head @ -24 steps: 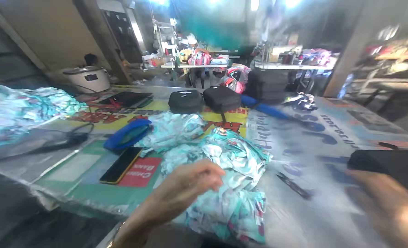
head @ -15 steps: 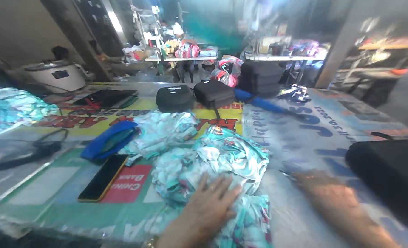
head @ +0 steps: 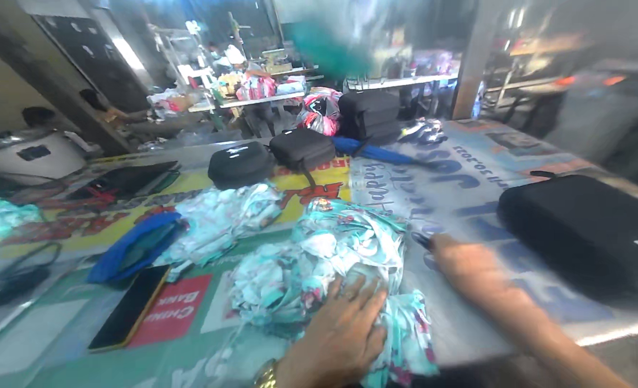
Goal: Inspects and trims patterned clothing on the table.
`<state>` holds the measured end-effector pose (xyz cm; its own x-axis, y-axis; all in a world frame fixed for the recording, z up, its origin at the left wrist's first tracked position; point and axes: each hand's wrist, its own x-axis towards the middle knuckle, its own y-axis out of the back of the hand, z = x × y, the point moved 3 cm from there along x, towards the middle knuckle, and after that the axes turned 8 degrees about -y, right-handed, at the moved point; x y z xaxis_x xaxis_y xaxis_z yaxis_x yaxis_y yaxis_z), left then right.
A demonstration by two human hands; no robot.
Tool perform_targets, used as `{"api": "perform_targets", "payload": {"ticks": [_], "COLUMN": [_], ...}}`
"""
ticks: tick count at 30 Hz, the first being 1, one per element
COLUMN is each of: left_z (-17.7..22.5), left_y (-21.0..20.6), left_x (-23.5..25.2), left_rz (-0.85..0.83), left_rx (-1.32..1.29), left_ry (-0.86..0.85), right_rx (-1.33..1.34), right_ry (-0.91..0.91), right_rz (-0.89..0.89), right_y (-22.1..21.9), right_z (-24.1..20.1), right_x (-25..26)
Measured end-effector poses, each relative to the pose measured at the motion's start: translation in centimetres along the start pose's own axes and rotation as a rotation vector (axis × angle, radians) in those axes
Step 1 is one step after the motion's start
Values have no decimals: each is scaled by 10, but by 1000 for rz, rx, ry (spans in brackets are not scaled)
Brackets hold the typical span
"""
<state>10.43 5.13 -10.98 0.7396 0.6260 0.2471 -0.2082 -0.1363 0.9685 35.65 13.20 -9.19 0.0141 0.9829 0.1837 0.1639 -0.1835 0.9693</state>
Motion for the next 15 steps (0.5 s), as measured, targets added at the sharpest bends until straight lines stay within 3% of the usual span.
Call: {"api": "perform_targets", "payload": {"ticks": [2, 4, 6, 8, 11, 12, 15], "left_z": [-1, -6, -10, -7, 10, 20, 44], "left_y": [0, -2, 0, 8, 27, 31, 22], "left_x": [8, 13, 17, 14, 2, -2, -5], "left_rz": [-34, -43, -59, -2, 417, 488, 407], "left_rx": [-60, -119, -142, -199, -275, -243, -72], "left_ry": [-73, -133, -143, -105, 29, 96, 262], "right_rx": [302, 804, 1344, 1628, 1707, 1664, 1484], "right_ry": [-99, -124, -173, -118, -22, -3, 141], "right_rz": [-48, -64, -194, -345, -388, -383, -369], "right_y": [10, 10, 13, 16, 21, 23, 24], "right_z": [16, 27, 23, 15, 3, -1, -14], "right_x": [7, 8, 2, -11, -39, -50, -77]}}
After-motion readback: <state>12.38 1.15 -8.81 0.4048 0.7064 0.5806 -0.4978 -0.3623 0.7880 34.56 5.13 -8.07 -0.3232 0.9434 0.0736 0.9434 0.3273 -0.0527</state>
